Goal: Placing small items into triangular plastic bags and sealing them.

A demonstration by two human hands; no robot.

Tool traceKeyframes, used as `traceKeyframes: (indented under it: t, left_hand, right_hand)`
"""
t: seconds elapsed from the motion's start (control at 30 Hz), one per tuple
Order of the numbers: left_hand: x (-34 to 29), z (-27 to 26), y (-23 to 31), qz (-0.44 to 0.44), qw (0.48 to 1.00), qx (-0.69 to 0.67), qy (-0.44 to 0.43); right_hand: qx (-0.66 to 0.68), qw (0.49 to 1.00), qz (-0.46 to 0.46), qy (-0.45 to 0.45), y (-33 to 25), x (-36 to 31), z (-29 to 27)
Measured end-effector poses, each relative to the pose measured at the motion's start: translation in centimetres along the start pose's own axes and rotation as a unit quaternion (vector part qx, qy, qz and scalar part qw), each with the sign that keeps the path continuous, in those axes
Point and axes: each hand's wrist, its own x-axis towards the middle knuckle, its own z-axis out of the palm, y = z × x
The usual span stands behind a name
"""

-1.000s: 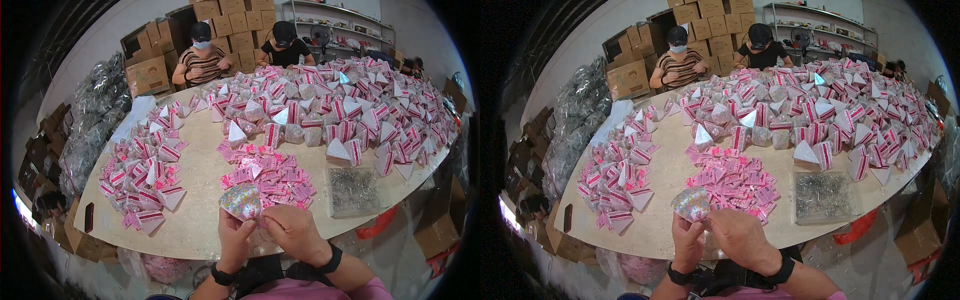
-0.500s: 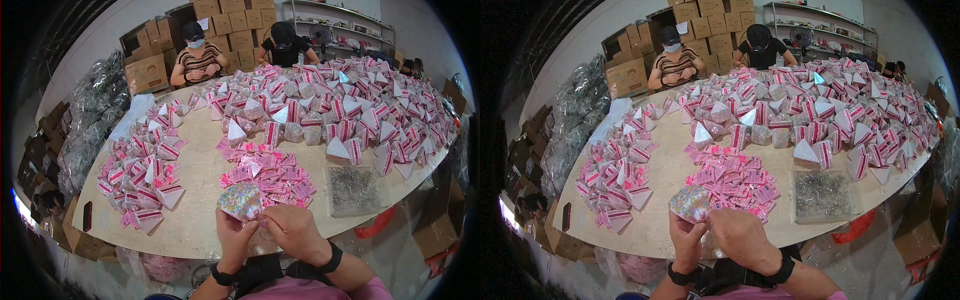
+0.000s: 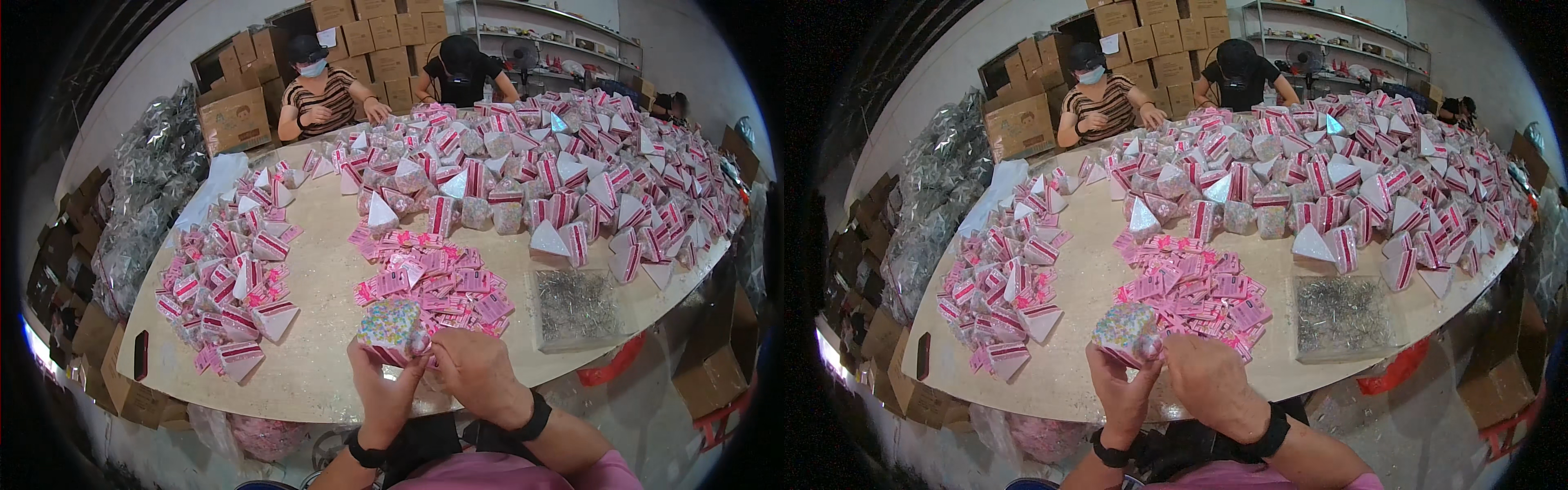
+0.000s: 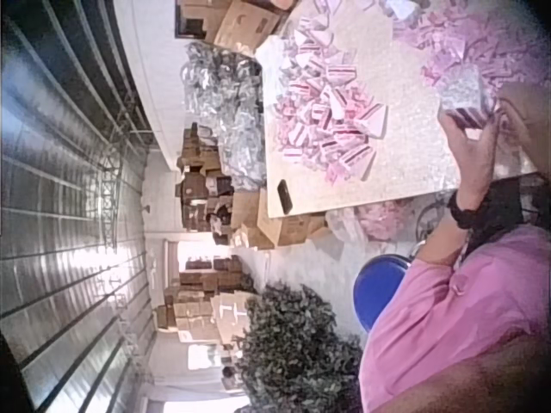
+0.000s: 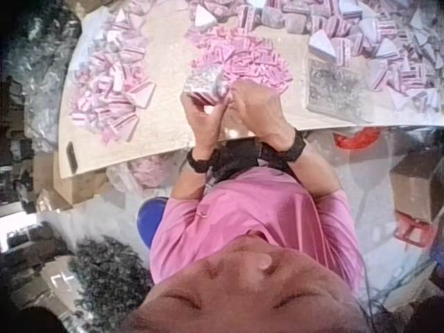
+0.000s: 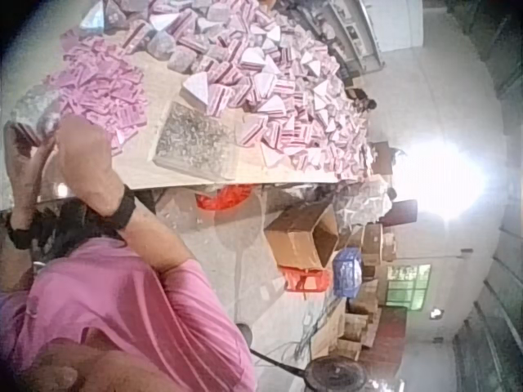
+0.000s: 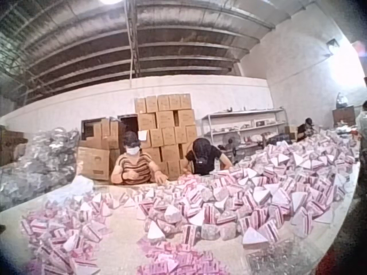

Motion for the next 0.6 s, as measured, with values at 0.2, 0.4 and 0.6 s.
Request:
traceKeyframes:
  t: [0.2,0.4,0.6]
  left_hand:
    - [0.0,-0.9,0.3,-0.062,0.996,-0.032,-0.046]
    - [1.3,-2.6,-1.0,-0.138,0.989,-0.013,-0.043]
    - [8.3,-10.2,1.1,-0.042,0.992,-0.034,0.110]
  right_hand:
    - [0.363,0.885,0.268,-0.114,-0.3,1.3,-1.4]
    - [0.433,0.855,0.240,-0.153,1.1,1.7,-0.6]
    - [0.360,0.889,0.281,-0.042,4.0,0.7,-7.9]
